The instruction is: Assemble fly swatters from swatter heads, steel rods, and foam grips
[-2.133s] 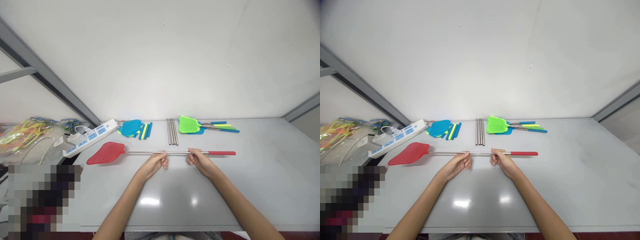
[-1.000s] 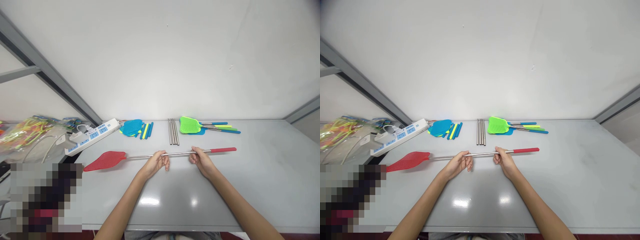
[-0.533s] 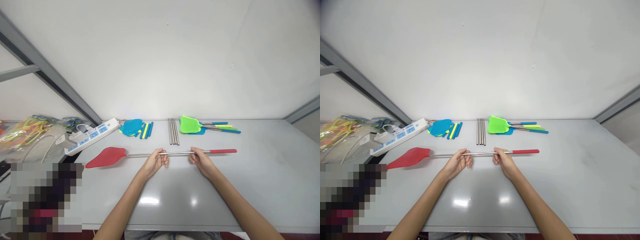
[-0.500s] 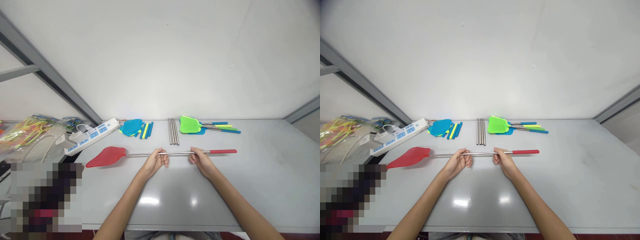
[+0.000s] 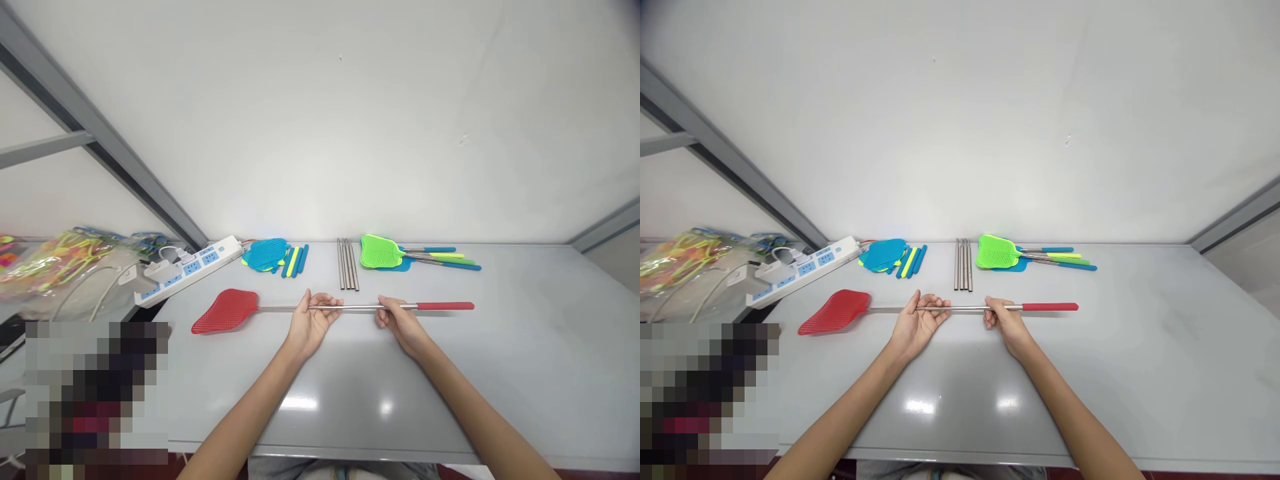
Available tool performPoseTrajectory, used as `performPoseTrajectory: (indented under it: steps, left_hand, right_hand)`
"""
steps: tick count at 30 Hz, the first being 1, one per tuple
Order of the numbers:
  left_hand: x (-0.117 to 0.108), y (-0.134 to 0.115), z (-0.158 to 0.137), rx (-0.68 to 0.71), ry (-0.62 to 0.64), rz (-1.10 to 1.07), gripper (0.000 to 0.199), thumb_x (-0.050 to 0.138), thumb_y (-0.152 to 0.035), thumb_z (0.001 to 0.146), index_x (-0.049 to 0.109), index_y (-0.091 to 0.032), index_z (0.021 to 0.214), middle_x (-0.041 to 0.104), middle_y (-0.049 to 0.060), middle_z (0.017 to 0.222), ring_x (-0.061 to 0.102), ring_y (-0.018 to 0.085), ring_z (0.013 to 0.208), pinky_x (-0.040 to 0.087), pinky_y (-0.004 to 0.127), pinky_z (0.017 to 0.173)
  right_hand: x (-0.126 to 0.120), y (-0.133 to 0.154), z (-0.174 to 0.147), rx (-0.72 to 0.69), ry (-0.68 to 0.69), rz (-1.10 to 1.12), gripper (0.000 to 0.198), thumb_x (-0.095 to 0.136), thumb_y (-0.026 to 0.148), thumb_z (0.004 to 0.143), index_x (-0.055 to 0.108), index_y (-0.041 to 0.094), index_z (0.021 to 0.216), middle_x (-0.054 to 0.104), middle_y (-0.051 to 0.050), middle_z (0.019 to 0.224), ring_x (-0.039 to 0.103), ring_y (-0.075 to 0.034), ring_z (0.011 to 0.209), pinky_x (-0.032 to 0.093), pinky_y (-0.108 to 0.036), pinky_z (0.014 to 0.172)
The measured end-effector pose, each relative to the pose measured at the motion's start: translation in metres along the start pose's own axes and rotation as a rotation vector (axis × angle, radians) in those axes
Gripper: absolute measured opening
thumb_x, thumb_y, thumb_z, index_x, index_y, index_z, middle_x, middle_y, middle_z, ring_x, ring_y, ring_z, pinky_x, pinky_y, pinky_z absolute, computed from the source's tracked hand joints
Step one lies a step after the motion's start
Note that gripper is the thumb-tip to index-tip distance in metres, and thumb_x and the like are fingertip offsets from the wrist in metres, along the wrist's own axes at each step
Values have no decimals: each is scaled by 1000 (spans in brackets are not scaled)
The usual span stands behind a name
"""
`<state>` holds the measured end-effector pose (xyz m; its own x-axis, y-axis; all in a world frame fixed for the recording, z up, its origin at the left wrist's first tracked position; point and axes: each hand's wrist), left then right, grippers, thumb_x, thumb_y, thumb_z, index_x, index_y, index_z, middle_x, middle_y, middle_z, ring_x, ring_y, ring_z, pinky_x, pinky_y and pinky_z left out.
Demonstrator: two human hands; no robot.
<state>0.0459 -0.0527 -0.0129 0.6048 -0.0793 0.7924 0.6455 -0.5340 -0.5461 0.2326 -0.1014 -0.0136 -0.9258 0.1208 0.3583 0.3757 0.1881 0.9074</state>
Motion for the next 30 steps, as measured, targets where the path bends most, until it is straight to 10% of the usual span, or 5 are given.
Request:
performPoseTrajectory:
  steps: [8,13,30]
  left_hand:
    - [26,5,0,125,68,-24,49,33,-37,84,42,-15,42,34,-3,42,44,10,50,41,33,75]
    - [46,15,14,253,85,-176,50,32,-35,85,35,-16,40,23,-4,38,28,8,38,35,25,50]
    - [56,5,28,403,160,-201,55,26,-49,83,29,-17,39,14,-6,36,18,8,34,24,24,43]
  right_hand:
    - [-1,4,5,35,-20,478,12,51,23,76,60,16,81,60,-4,80,55,-16,85,43,-29,72]
    - [-6,14,14,4,-61,860,27,31,10,85,51,15,68,37,6,44,42,-5,43,42,-20,52]
    - [5,23,37,-283,-242,850,28,26,15,87,39,17,62,10,10,40,13,-7,33,20,-18,36]
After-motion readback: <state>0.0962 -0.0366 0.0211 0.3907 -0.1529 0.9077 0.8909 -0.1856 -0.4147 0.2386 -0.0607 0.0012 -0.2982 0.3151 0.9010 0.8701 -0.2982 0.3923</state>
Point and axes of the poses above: each hand's wrist, its own z-axis towards the middle knuckle, its own x-axis out of the palm, y = z × x
